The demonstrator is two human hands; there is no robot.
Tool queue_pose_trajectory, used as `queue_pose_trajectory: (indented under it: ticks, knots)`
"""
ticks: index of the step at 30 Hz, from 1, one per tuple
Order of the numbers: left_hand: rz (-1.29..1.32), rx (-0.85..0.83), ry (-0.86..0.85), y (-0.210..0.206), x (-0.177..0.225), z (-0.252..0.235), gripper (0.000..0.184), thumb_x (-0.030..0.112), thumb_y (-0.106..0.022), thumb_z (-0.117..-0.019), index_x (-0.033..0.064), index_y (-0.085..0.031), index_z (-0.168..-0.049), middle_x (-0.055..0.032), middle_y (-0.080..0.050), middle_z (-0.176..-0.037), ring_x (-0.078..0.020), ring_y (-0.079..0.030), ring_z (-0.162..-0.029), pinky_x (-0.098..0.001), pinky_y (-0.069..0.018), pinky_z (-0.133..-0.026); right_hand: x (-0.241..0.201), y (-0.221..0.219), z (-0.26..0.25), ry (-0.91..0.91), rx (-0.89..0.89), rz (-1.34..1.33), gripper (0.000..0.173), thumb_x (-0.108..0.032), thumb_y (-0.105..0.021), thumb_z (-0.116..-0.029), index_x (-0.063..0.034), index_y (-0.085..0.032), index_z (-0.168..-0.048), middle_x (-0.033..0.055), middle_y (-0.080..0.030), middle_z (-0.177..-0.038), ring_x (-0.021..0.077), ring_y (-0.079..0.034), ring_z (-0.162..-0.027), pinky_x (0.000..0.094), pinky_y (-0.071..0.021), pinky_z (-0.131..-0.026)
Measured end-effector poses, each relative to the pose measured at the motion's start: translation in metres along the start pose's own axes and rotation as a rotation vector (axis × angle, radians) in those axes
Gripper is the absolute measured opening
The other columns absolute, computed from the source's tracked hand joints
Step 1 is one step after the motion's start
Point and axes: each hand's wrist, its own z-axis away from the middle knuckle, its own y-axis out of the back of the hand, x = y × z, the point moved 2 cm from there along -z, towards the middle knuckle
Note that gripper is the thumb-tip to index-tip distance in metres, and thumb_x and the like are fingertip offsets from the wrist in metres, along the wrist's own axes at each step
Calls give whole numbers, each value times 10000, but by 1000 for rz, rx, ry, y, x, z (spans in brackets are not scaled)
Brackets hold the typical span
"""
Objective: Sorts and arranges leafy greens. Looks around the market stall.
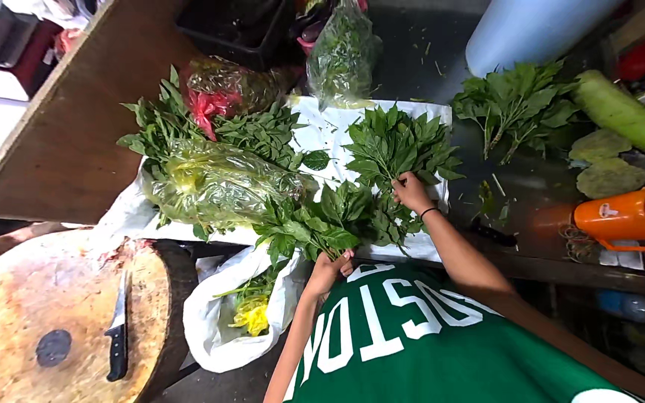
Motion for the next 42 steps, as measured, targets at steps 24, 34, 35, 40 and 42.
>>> queue_pose_trajectory:
  ticks: [24, 34, 35, 40, 42]
  knots:
    - [577, 148, 89, -15, 36, -37, 524, 422, -328, -1123, 137, -481, -712, 22, -452, -557, -108, -465, -444, -248, -457, -453, -71, 65, 87, 356, -88, -768, 349, -340, -334, -1100, -148, -623, -1061, -90, -358, -585, 41, -327, -444, 217, -352, -443]
    - [405, 112, 56, -43, 42, -61, 244, 324, -551, -1068, 126, -591, -932, 10, -534, -694, -54, -454, -467, -185, -447, -441, -58, 0, 125, 169, -130, -832, 279, -328, -365, -1098, -160, -587, -1104, -86, -352, -597, 40, -330, -450, 209, -352, -439]
    - [383, 98, 51, -45, 41, -62, 197, 312, -575, -1057, 145, -597, -955, 17, -529, -698, -50, -448, -473, -181, -438, -445, -54, -7, 128, 153, -122, -809, 265, -321, -388, -1096, -155, -595, -1090, -84, -366, -603, 40, -338, -460, 208, -352, -444]
    - [284, 118, -12, -61, 44, -61, 104, 131, -666, -979, 139, -661, -1083, -7, -570, -731, -45, -425, -468, -178, -391, -428, -46, -19, 139, 229, 43, -395, 162, -197, -590, -1029, -73, -693, -1043, 22, -573, -701, 101, -429, -507, 276, -390, -473]
    - [278, 125, -4, -64, 46, -61, 206, 90, -665, -971, 110, -648, -1175, -11, -576, -767, -40, -424, -469, -172, -395, -421, -49, -19, 142, 262, 104, -295, 119, -168, -658, -992, -75, -719, -1033, 42, -672, -815, 115, -531, -593, 301, -468, -544]
